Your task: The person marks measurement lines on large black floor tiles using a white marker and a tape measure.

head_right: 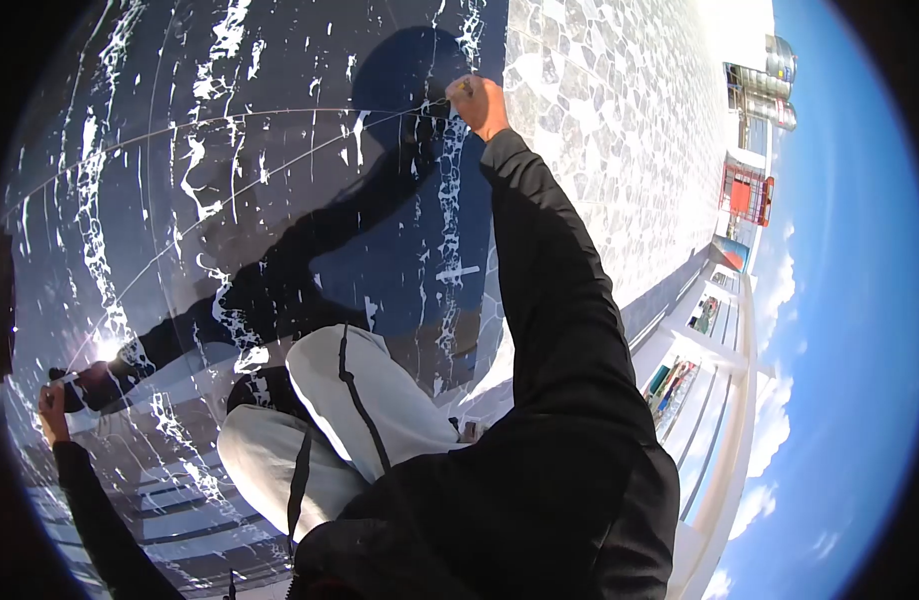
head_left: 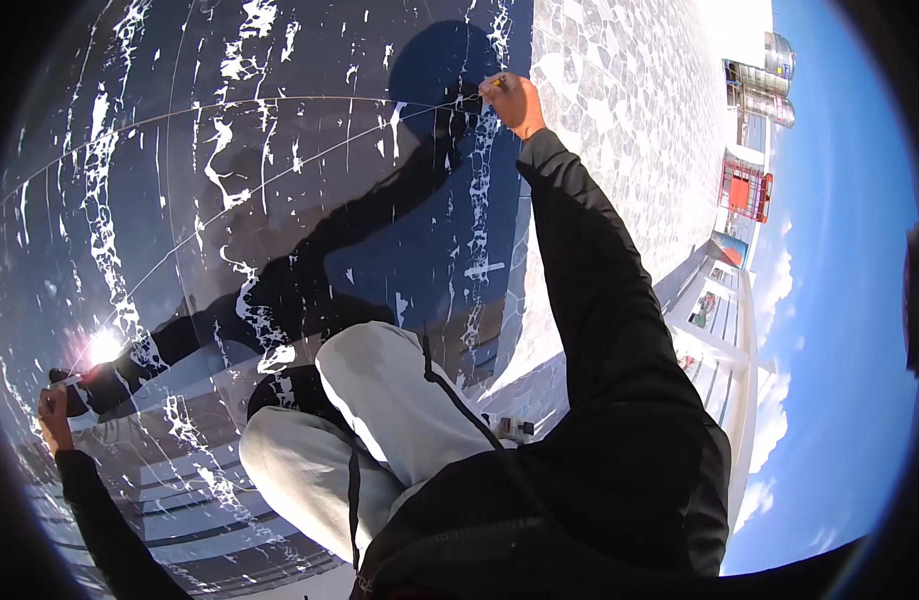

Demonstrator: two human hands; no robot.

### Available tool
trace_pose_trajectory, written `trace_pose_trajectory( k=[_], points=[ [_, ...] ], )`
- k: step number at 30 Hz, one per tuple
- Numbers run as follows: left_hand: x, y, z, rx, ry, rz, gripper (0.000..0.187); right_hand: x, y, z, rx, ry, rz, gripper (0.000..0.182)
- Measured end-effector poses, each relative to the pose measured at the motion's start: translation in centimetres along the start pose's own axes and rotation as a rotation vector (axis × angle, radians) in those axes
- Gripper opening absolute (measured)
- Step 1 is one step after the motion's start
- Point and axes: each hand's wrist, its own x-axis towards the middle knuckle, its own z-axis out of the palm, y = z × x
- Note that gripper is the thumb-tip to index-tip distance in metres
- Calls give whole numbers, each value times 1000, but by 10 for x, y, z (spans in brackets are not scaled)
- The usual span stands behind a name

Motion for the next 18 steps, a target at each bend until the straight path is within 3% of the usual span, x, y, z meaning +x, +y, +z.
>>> trace_pose_trajectory(
  k=[4, 6, 13, 15, 18],
  points=[
    [-2, 3, 5, -24, 66, 104, 27, -37, -6, -4, -53, 21, 80, 15],
    [-1, 7, 4, -8, 46, 71, 27, -43, -5, 0, 84, 62, 106, 15],
    [-15, 45, 0, 87, 124, 56, 24, -56, -27, 3, -29, 123, 138, 11],
    [-15, 56, 3, 86, 172, 77, 24, -57, -31, 7, -167, 232, -153, 10],
    [-24, 87, -2, -44, 119, -12, 24, -48, -52, 4, -202, 256, -163, 8]
  ],
)
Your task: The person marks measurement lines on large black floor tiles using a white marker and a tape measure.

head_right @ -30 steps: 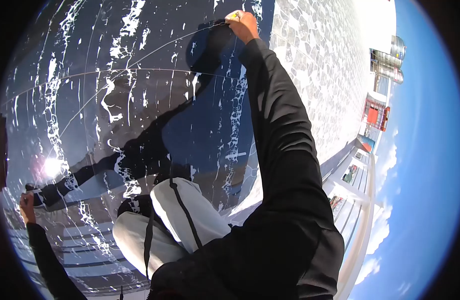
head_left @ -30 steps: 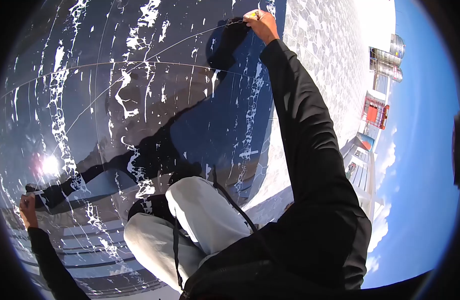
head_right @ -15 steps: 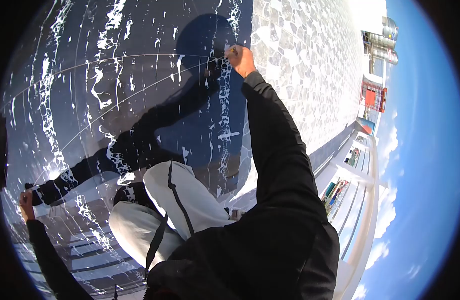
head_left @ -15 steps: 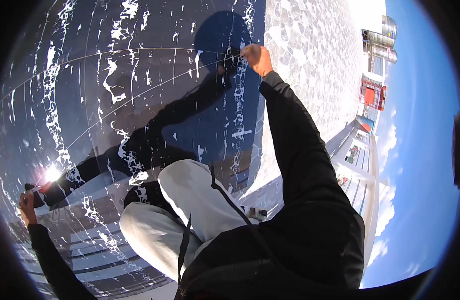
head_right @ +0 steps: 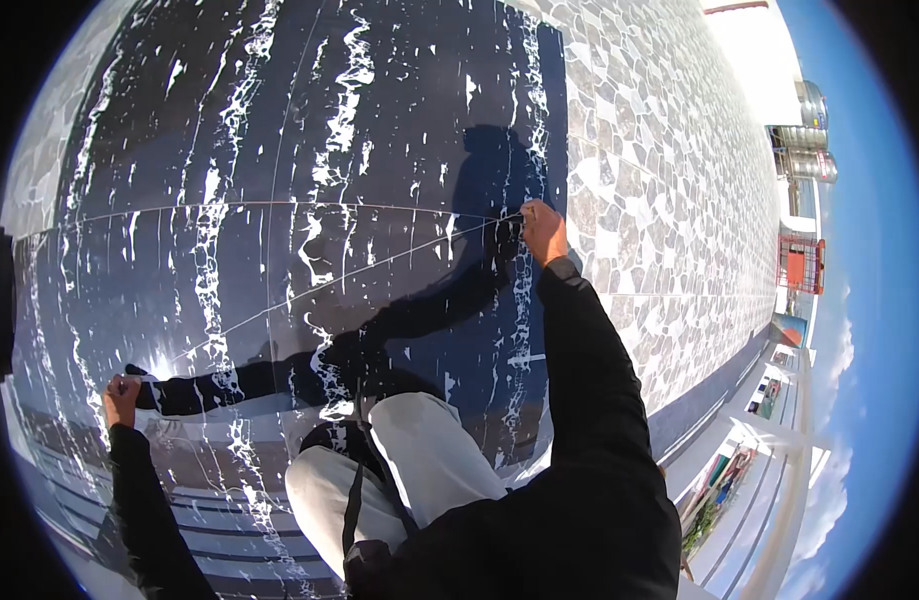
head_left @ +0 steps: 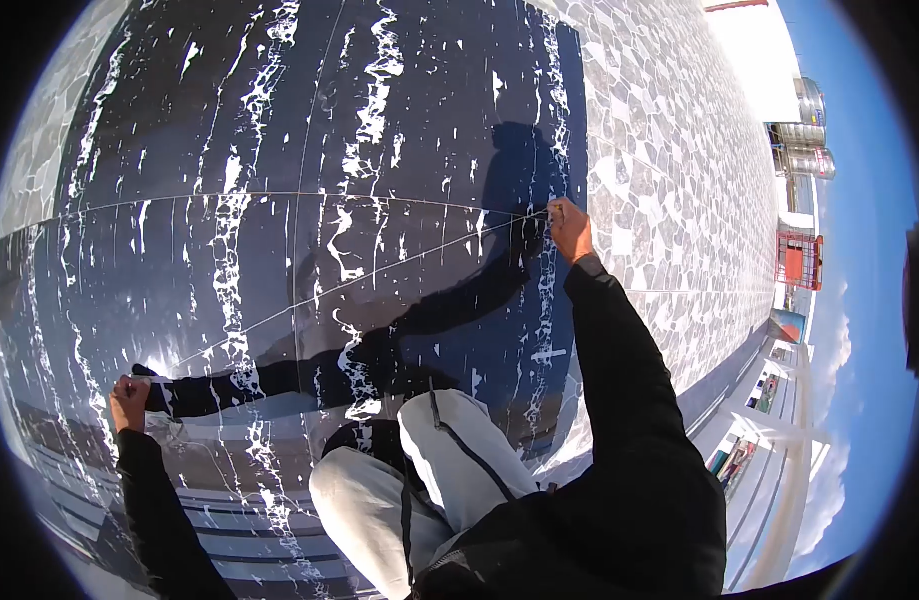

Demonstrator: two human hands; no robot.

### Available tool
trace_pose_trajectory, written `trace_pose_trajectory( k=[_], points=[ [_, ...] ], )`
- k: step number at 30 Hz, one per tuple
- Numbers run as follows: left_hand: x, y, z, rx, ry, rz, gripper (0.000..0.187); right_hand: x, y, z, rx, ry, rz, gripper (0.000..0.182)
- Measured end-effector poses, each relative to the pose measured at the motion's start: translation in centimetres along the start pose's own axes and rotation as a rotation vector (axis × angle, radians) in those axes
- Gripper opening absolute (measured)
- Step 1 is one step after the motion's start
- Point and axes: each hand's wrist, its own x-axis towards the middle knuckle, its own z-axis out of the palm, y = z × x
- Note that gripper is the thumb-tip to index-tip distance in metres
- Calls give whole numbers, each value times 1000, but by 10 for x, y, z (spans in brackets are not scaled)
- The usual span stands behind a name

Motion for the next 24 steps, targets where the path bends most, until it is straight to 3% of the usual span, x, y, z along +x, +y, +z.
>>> trace_pose_trajectory(
  k=[3, 8, 9, 10, 11, 12, 16, 18, 20, 21, 24],
  points=[
    [-7, 31, -6, 15, 56, -20, 27, 31, -14, 5, -16, 35, -35, 7],
    [-6, 22, -1, -14, 120, 11, 31, 98, -46, 16, -65, 99, -26, 6],
    [-8, 28, -3, -42, 108, -17, 32, 108, -43, 21, -27, 150, -141, 12],
    [-10, 35, -5, -68, 92, -48, 33, 118, -47, 18, -181, 173, -307, 18],
    [-11, 35, -7, -44, 91, -47, 34, 126, -55, 14, -98, 147, -217, 14],
    [-11, 35, -7, -21, 90, -45, 34, 133, -64, 8, -18, 121, -125, 10],
    [-15, 44, -10, -131, 73, -54, 36, 145, -86, -24, -21, 123, -212, 12],
    [-9, 28, -5, -107, 70, -17, 25, 143, -95, -47, -32, 74, -223, 12],
    [-1, 11, 5, 212, 70, 112, 34, 142, -103, -68, -86, 131, -302, 11],
    [-3, 13, 0, 200, 105, 205, 34, 142, -108, -79, -115, 117, -280, 10],
    [-9, 32, -8, 194, 24, 106, 35, 145, -126, -114, -158, 119, -297, 8]
  ],
)
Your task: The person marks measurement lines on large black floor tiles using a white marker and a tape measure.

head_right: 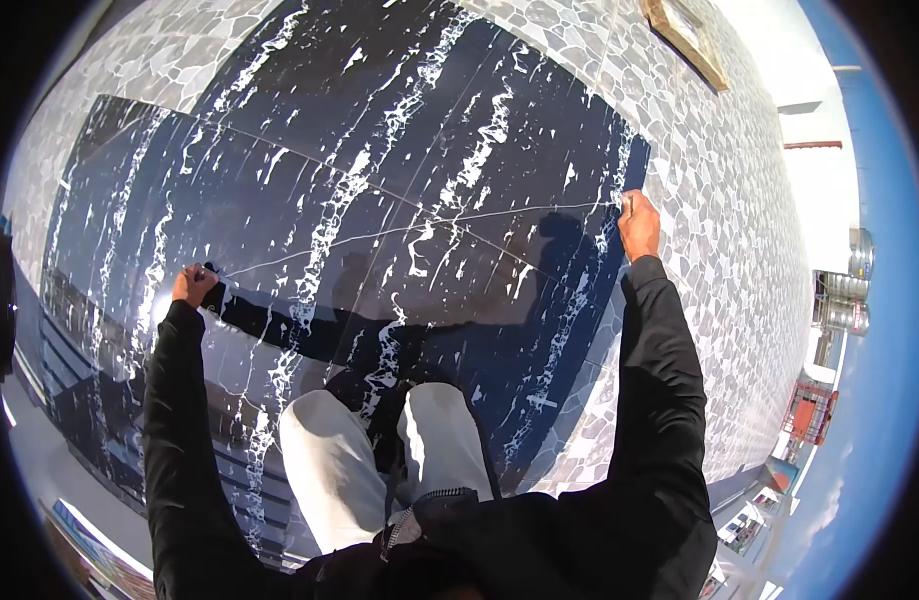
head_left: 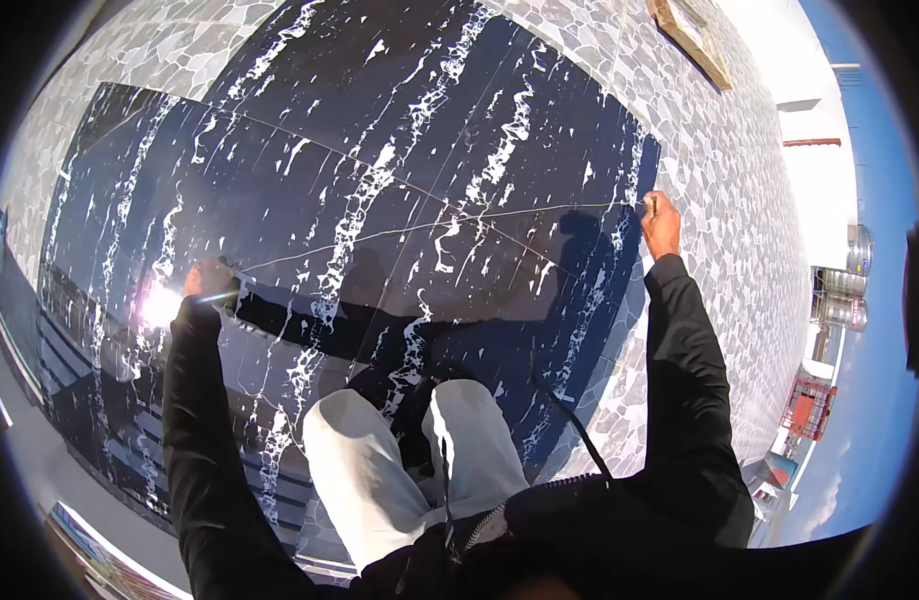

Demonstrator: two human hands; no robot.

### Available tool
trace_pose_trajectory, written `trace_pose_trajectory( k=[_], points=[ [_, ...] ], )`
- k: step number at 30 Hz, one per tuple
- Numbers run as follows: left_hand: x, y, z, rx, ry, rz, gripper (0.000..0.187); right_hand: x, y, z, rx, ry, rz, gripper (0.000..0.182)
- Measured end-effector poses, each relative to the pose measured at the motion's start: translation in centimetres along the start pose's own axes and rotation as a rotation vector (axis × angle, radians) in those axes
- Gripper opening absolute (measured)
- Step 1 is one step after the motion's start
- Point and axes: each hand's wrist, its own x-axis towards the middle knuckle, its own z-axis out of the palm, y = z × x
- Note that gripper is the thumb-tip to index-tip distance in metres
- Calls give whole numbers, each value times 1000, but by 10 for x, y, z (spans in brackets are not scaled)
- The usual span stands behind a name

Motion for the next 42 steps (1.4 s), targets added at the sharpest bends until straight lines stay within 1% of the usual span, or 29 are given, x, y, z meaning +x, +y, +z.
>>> trace_pose_trajectory(
  k=[1, 2, 4, 5, 8, 10, 11, 12, 14, 15, 16, 18, 22, 24, 25, 28, 29, 31, 35, 36, 37, 39, 40, 41, 42],
  points=[
    [0, -2, -1, -85, 25, -14, 35, 3, -6, -13, -7, 22, -15, 7],
    [-3, -2, 0, -231, 69, -71, 34, 6, -12, -26, -14, 45, -28, 6],
    [5, -36, 28, -142, 116, -107, 35, 8, -17, -52, -42, 102, -132, 5],
    [5, -35, 27, -149, 111, -76, 35, 8, -24, -71, -92, 65, -102, 5],
    [7, -35, 24, -212, 52, -14, 37, -7, -48, -128, -129, 113, -135, 7],
    [11, -38, 21, -280, -13, -48, 38, -17, -70, -160, -172, 117, -113, 7],
    [8, -35, 23, -292, 77, -4, 36, -23, -76, -168, -183, 118, -102, 7],
    [9, -36, 24, -293, 83, 4, 36, -22, -82, -174, -201, 130, -105, 8],
    [11, -42, 32, -372, 80, -30, 31, -14, -94, -180, -216, 152, -113, 9],
    [9, -39, 31, -435, 126, -28, 27, -8, -98, -182, -263, 149, -96, 10],
    [6, -37, 25, -430, 130, -28, 27, -5, -104, -180, -306, 143, -69, 11],
    [5, -30, 17, -374, 71, -29, 27, 6, -113, -185, -291, 155, -70, 14],
    [5, -31, 18, -395, 87, -21, 26, 21, -135, -201, -384, 129, -84, 17],
    [5, -31, 16, -407, 83, -37, 26, 30, -141, -211, -394, 108, -121, 16],
    [4, -31, 18, -410, 71, -47, 26, 34, -143, -214, -447, 106, -130, 16],
    [8, -34, 22, -375, 69, -44, 26, 39, -151, -225, -457, 151, -237, 17],
    [6, -32, 21, -384, 69, -68, 26, 38, -156, -228, -461, 151, -230, 17],
    [6, -32, 24, -362, 68, -45, 27, 38, -165, -233, -543, 157, -274, 18],
    [0, -24, 15, -352, 82, -43, 26, 55, -152, -224, -459, 203, -280, 18],
    [-2, -24, 13, -346, 89, -52, 26, 59, -155, -222, -459, 177, -272, 17],
    [0, -31, 18, -357, 114, -72, 26, 69, -158, -219, -456, 157, -269, 17],
    [7, -40, 29, -374, 172, 0, 27, 93, -162, -206, -407, 175, -299, 16],
    [5, -35, 21, -384, 193, -22, 27, 106, -160, -198, -367, 167, -298, 15],
    [1, -29, 16, -339, 153, -63, 27, 121, -159, -186, -357, 172, -327, 15],
    [-2, -22, 12, -293, 111, -103, 26, 137, -157, -174, -372, 154, -279, 14]
  ],
)
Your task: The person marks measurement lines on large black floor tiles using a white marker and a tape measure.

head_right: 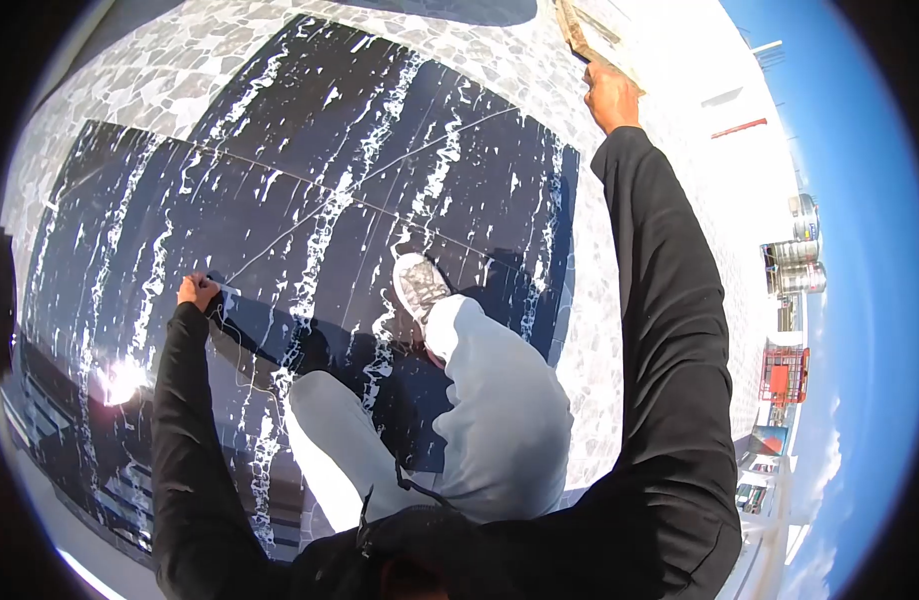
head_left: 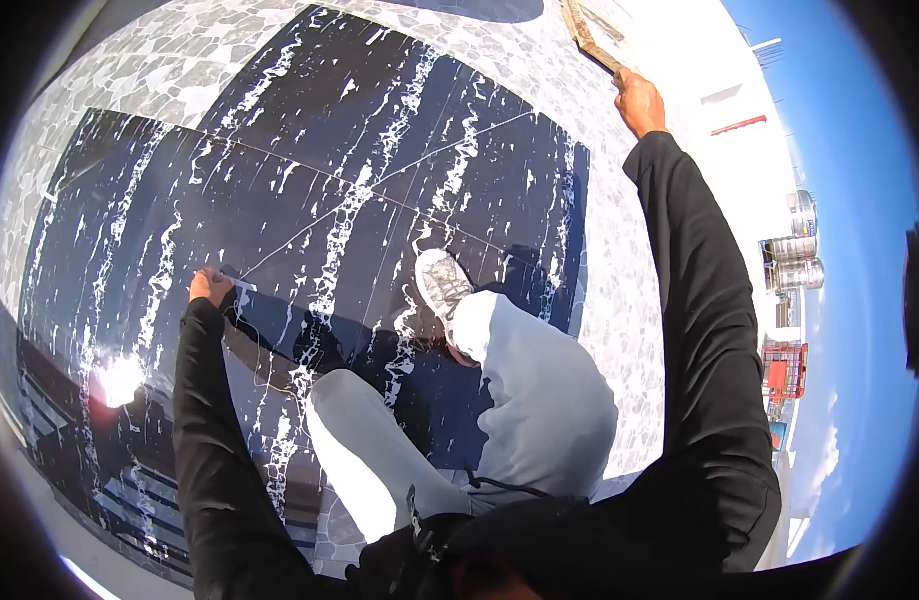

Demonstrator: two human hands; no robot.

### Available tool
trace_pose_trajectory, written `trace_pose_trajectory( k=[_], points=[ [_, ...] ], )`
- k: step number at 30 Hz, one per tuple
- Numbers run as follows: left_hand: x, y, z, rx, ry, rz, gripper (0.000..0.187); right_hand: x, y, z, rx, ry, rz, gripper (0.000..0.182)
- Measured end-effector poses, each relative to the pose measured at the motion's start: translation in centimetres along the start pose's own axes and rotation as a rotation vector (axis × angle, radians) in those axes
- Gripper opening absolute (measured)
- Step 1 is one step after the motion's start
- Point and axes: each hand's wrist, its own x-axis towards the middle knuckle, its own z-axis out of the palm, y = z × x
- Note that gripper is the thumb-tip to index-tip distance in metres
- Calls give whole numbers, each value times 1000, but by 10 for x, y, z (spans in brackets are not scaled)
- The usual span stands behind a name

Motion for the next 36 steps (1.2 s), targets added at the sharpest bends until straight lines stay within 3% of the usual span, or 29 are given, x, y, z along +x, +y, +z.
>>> trace_pose_trajectory(
  k=[4, 8, 9, 10, 12, 15, 21, 25, 28, 36],
  points=[
    [0, -4, 1, -28, -24, -8, 26, 56, -5, 63, 56, -43, 71, 11],
    [-5, 7, -4, -84, -38, -123, 28, 115, -4, 162, 103, -5, -6, 12],
    [-3, 18, -7, -4, -28, -147, 28, 127, -15, 174, 108, -32, 32, 13],
    [3, 12, -2, 170, -52, -28, 25, 137, -23, 191, 125, -54, 35, 14],
    [-2, 7, 3, 43, 48, -88, 24, 161, -28, 239, 218, -7, -9, 14],
    [-6, 16, -4, -99, 16, -211, 26, 204, -41, 301, 237, -42, -17, 18],
    [-8, 18, -1, -59, 24, -318, 25, 281, -95, 391, 418, -22, -48, 19],
    [-6, 33, -2, -49, 34, -418, 25, 302, -145, 411, 633, 4, 52, 15],
    [-6, 14, 9, -77, 79, -345, 32, 324, -161, 462, 687, 67, 52, 16],
    [-6, 52, 9, -155, 171, -523, 30, 338, -209, 571, 973, -77, 105, 15]
  ],
)
